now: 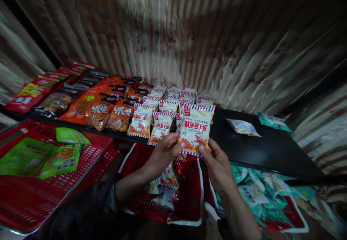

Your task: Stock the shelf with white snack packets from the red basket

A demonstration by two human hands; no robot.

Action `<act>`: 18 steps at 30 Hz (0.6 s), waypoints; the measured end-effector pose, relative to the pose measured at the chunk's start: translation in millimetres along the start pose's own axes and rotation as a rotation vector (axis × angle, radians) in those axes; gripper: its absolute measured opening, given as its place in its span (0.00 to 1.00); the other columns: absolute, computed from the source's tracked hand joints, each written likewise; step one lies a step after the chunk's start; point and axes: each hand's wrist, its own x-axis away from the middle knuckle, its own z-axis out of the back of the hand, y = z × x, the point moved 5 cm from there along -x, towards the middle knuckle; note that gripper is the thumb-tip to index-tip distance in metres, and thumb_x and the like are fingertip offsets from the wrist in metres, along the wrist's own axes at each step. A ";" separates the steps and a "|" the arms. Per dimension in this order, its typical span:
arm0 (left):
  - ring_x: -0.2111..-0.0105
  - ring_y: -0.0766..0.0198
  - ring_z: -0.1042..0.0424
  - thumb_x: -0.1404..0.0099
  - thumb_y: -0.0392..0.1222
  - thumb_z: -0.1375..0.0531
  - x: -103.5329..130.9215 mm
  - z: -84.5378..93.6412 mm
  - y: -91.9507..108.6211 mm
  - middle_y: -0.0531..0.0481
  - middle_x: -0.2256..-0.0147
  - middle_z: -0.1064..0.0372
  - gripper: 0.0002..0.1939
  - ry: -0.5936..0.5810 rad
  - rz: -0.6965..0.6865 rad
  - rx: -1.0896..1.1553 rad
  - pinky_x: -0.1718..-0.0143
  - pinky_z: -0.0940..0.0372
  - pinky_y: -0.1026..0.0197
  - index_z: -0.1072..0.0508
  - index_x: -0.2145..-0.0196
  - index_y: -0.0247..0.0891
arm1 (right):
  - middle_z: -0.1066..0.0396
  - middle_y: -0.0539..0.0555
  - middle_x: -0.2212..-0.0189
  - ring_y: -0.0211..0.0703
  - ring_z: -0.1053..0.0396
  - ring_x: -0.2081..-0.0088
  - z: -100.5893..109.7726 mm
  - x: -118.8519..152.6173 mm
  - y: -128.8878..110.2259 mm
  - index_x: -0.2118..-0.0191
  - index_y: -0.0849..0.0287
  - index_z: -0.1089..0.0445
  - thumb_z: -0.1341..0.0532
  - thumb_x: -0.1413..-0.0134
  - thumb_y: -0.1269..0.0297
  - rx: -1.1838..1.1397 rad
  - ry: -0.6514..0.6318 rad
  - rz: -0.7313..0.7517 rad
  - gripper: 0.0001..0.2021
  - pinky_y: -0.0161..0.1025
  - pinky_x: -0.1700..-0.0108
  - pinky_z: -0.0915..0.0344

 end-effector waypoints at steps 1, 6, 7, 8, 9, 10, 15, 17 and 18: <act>0.72 0.67 0.28 0.44 0.50 0.34 -0.1 -0.3 -1.2 0.49 0.64 0.25 0.21 -0.008 0.006 -0.004 0.70 0.33 0.63 0.29 0.57 0.36 | 0.23 0.55 0.52 0.51 0.26 0.53 0.4 0.1 0.7 0.47 0.55 0.30 0.29 0.54 0.55 -0.003 -0.006 0.002 0.27 0.51 0.45 0.34; 0.74 0.68 0.30 0.41 0.48 0.37 -3.0 -2.7 -6.1 0.49 0.64 0.25 0.18 -0.033 -0.022 -0.027 0.71 0.35 0.65 0.29 0.56 0.36 | 0.22 0.54 0.55 0.48 0.25 0.57 1.9 1.1 -1.5 0.52 0.54 0.29 0.29 0.53 0.56 -0.002 -0.020 0.010 0.22 0.47 0.49 0.31; 0.74 0.69 0.30 0.41 0.47 0.37 -3.8 -3.7 -6.4 0.48 0.64 0.25 0.18 -0.036 -0.040 -0.031 0.72 0.35 0.65 0.29 0.56 0.35 | 0.22 0.54 0.55 0.48 0.25 0.57 1.8 1.3 -2.9 0.52 0.55 0.29 0.29 0.54 0.55 0.002 -0.023 0.011 0.22 0.47 0.50 0.30; 0.74 0.69 0.31 0.41 0.46 0.38 -4.7 -5.0 -6.8 0.48 0.63 0.25 0.17 -0.041 -0.054 -0.035 0.72 0.35 0.65 0.29 0.56 0.35 | 0.22 0.54 0.55 0.48 0.25 0.57 1.9 1.5 -4.5 0.53 0.55 0.28 0.29 0.54 0.55 0.007 -0.025 0.010 0.22 0.46 0.51 0.30; 0.74 0.69 0.31 0.40 0.46 0.38 -5.5 -6.6 -7.5 0.47 0.63 0.25 0.17 -0.045 -0.060 -0.039 0.72 0.35 0.65 0.29 0.56 0.34 | 0.22 0.55 0.55 0.49 0.25 0.57 2.6 1.7 -6.3 0.53 0.55 0.28 0.29 0.54 0.54 0.010 -0.020 0.010 0.22 0.46 0.51 0.30; 0.74 0.68 0.31 0.40 0.45 0.38 -6.1 -8.4 -8.5 0.47 0.64 0.25 0.17 -0.052 -0.059 -0.040 0.72 0.35 0.65 0.30 0.56 0.34 | 0.23 0.55 0.55 0.49 0.25 0.56 4.0 1.9 -8.0 0.52 0.55 0.28 0.29 0.54 0.54 0.012 -0.010 0.010 0.23 0.46 0.51 0.30; 0.75 0.68 0.31 0.41 0.41 0.39 -7.5 -18.1 -15.4 0.50 0.70 0.29 0.18 -0.079 -0.041 -0.005 0.73 0.36 0.65 0.31 0.54 0.32 | 0.22 0.56 0.55 0.51 0.25 0.57 17.8 2.1 -11.9 0.51 0.55 0.27 0.30 0.54 0.51 0.012 0.044 0.000 0.24 0.47 0.54 0.29; 0.76 0.69 0.31 0.41 0.41 0.39 -7.8 -20.3 -19.7 0.51 0.71 0.30 0.19 -0.074 -0.033 -0.007 0.74 0.37 0.65 0.32 0.52 0.32 | 0.22 0.56 0.56 0.52 0.25 0.57 22.7 1.3 -10.4 0.52 0.55 0.27 0.30 0.55 0.50 0.042 0.032 -0.007 0.24 0.47 0.55 0.28; 0.77 0.69 0.31 0.41 0.42 0.39 -8.0 -21.0 -22.1 0.52 0.72 0.30 0.20 -0.071 -0.027 -0.011 0.75 0.37 0.65 0.33 0.52 0.32 | 0.22 0.56 0.57 0.52 0.25 0.57 24.9 0.9 -9.4 0.53 0.54 0.26 0.30 0.55 0.50 0.060 0.030 -0.008 0.23 0.47 0.55 0.28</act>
